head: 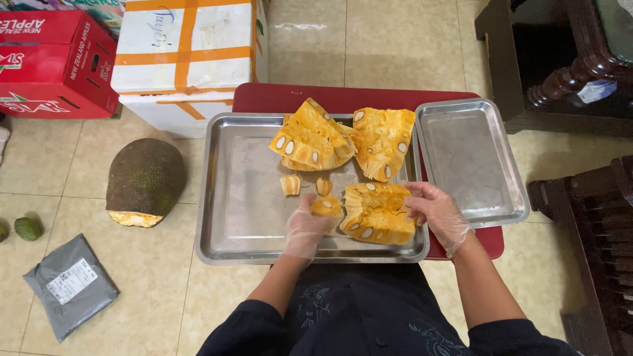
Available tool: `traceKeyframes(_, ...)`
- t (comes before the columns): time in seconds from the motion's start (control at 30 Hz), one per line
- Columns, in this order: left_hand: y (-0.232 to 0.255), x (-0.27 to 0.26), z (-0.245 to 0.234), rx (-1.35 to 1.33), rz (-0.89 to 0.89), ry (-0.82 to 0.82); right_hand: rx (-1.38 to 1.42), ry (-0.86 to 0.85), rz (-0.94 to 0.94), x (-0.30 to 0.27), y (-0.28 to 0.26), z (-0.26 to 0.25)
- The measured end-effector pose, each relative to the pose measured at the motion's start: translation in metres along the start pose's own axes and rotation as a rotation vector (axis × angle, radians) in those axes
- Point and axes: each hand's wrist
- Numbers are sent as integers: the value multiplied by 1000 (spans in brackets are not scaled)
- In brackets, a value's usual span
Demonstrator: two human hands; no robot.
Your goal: Extracting jackfruit bulbs from the fruit segments and placing them on a tray
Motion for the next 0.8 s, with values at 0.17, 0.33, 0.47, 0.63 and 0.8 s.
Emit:
traceKeyframes(0.17, -2, 23, 9, 178, 279, 153, 41, 30, 54, -7, 8, -15)
traceKeyframes(0.33, 100, -23, -29, -699, 92, 290, 30, 70, 104, -12, 24, -36)
traceKeyframes(0.47, 106, 32, -37, -1019, -101, 396, 31, 70, 142, -19, 21, -43)
traceKeyframes(0.63, 142, 34, -28, -826, -220, 417, 33, 87, 162, -14, 38, -51)
traceKeyframes(0.8, 154, 58, -10, -1166, -253, 591, 50, 91, 164, -16, 43, -56)
Point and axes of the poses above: each hand's wrist, its own x-axis towards the middle knuckle, its own z-axis out of the palm, y = z × x, and after that the axes turned 10 degrees about -x, right-handed
